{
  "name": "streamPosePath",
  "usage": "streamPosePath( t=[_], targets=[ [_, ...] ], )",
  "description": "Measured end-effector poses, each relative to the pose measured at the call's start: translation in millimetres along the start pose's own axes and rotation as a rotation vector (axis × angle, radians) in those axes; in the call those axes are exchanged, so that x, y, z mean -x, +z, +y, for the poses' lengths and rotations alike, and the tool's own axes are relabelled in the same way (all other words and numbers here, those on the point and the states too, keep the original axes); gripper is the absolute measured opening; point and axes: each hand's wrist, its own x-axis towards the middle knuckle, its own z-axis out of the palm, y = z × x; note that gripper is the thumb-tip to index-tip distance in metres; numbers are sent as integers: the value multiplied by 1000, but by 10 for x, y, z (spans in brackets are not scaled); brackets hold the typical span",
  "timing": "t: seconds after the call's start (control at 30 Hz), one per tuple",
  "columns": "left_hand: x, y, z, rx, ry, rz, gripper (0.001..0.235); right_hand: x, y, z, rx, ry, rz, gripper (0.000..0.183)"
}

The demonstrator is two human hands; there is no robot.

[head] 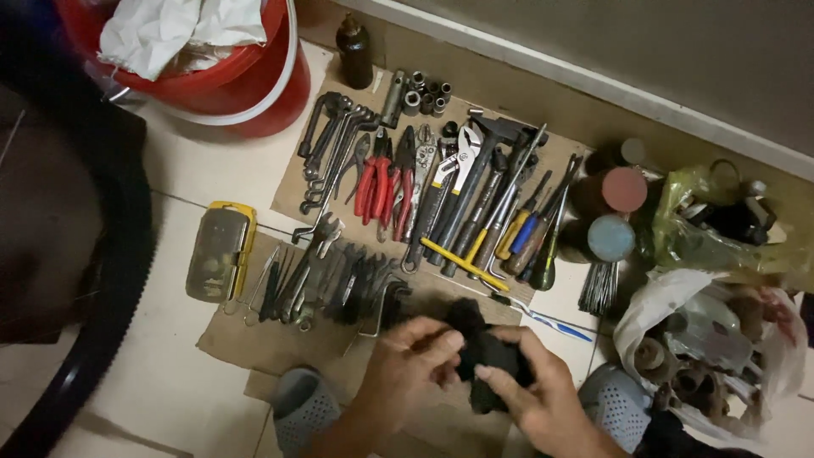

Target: The person sits on a stool and organizes various tools laid out on the floor. They pick up socket bits, wipe them with a black cloth, and place them into a yellow socket set case. They also handle a screwdriver and other small metal parts, arranging them on the floor.

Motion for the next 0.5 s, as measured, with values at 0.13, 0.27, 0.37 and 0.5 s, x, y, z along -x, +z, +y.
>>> streamPosePath(
  t=[0.13, 0.27, 0.37, 0.5],
  targets=[
    [73, 75, 220, -380, 184, 163, 23, -140, -10, 113, 245, 197, -17, 40],
    [25, -3, 209, -685, 359, 208, 21, -254, -15, -50, 753, -160, -160, 68],
    [-23, -50, 121, -756, 516, 208, 19, -367, 69, -325, 651, -367, -159, 62],
    [-68, -128, 124, -803, 585, 221, 21, -520, 183, -450, 597, -639, -207, 45]
  ],
)
